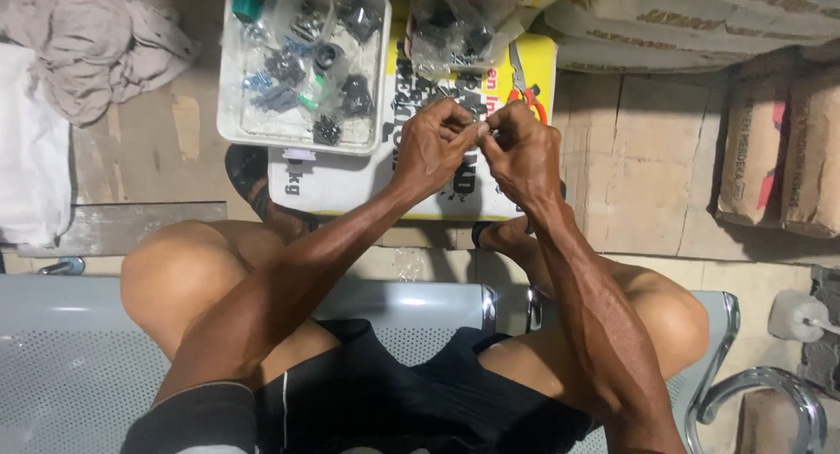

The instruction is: The person sits cross-legged on a metal bench and sorts small black plastic fasteners from a pile on a yellow box. They pick up individual fasteners, separate them, and place them into a white plastic container. A pair of red scissors is visible on the box but is not used during the task.

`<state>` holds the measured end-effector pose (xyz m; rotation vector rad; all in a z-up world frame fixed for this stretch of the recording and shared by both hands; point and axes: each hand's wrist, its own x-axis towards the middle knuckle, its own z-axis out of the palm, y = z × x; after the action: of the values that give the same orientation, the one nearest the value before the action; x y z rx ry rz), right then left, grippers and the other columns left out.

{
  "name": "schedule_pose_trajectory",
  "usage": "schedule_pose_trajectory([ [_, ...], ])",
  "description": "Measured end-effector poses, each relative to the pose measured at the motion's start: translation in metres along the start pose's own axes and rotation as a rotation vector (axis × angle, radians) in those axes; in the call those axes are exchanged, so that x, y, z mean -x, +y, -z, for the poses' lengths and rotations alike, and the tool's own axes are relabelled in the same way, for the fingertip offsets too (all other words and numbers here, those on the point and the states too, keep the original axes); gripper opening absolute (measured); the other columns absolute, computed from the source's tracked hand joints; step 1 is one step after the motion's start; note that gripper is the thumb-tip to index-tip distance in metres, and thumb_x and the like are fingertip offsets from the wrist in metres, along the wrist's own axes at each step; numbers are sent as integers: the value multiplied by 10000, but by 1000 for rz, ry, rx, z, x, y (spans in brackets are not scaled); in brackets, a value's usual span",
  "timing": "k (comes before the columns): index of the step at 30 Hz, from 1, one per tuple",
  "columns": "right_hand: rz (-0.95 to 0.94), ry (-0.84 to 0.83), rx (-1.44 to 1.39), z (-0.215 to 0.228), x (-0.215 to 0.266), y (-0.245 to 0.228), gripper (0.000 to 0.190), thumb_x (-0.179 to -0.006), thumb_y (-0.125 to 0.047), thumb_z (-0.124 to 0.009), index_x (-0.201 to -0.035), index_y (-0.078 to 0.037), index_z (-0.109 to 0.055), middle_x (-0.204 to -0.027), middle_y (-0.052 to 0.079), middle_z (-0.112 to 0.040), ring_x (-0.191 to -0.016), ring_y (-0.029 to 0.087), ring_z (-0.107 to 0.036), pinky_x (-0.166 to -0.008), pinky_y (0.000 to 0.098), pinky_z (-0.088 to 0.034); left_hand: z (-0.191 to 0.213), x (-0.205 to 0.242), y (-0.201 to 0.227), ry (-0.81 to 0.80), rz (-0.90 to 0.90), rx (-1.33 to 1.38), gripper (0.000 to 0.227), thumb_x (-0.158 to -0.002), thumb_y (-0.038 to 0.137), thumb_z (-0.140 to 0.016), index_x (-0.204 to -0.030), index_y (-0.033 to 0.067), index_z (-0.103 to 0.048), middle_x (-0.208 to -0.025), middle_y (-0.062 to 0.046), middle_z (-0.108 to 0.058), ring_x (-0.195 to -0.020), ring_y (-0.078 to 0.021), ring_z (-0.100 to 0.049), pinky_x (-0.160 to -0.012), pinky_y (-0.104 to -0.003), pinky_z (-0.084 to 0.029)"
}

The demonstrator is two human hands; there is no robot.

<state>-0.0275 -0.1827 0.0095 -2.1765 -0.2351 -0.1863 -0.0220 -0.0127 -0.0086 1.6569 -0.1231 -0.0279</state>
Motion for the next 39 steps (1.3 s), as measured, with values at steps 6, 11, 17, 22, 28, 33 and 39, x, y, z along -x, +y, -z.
schedule_pose_trajectory([
  [6,-155,-176,-31,7,5,-8,109,-947,-28,-782,-936,-2,-676,-686,165,-714,-564,217,-701,-535,321,-566,-4,0,-25,-103,179,172,104,-974,109,-678,-930,29,-727,-741,-128,-714,-666,-154,-698,-575,-299,-580],
  [11,-254,-267,-301,12,1,-16,204,-876,46,-805,-968,97,-631,-693,205,-687,-553,236,-709,-522,347,-609,-9,-1,-41,-118,65,57,97,-965,40,-639,-884,21,-689,-729,-182,-702,-626,-214,-700,-542,-337,-550],
  [17,-473,-373,-344,51,2,-49,199,-841,55,-793,-919,114,-620,-669,201,-656,-522,243,-692,-515,364,-618,-16,10,-82,-78,-38,-140,162,-978,37,-574,-831,21,-641,-720,-195,-661,-645,-352,-680,-574,-410,-540],
  [22,-443,-349,270,23,13,38,192,-806,-112,-857,-902,-42,-706,-599,134,-674,-502,256,-696,-579,384,-567,-24,34,-122,-142,35,-347,174,-902,67,-626,-742,34,-565,-638,-194,-643,-606,-384,-667,-557,-466,-501],
  [28,-498,-461,787,-22,29,97,218,-851,-227,-762,-1059,-167,-736,-972,227,-711,-964,463,-732,-854,557,-586,-35,35,-208,-22,74,-334,231,-869,16,-581,-640,29,-554,-551,-177,-596,-508,-295,-604,-475,-352,-430],
  [33,-498,-461,740,-25,25,76,325,-836,-152,-795,-1147,-127,-706,-1013,253,-715,-989,486,-724,-873,581,-583,-44,40,-221,-7,73,-312,218,-817,4,-565,-604,41,-539,-534,-174,-591,-472,-254,-583,-436,-327,-411],
  [39,-283,-248,586,-40,17,108,183,-910,-177,-732,-1082,-120,-714,-930,199,-719,-928,436,-728,-807,578,-587,-38,42,-201,10,190,-259,120,-845,-12,-606,-770,-19,-699,-635,-245,-658,-567,-363,-677,-475,-397,-480],
])
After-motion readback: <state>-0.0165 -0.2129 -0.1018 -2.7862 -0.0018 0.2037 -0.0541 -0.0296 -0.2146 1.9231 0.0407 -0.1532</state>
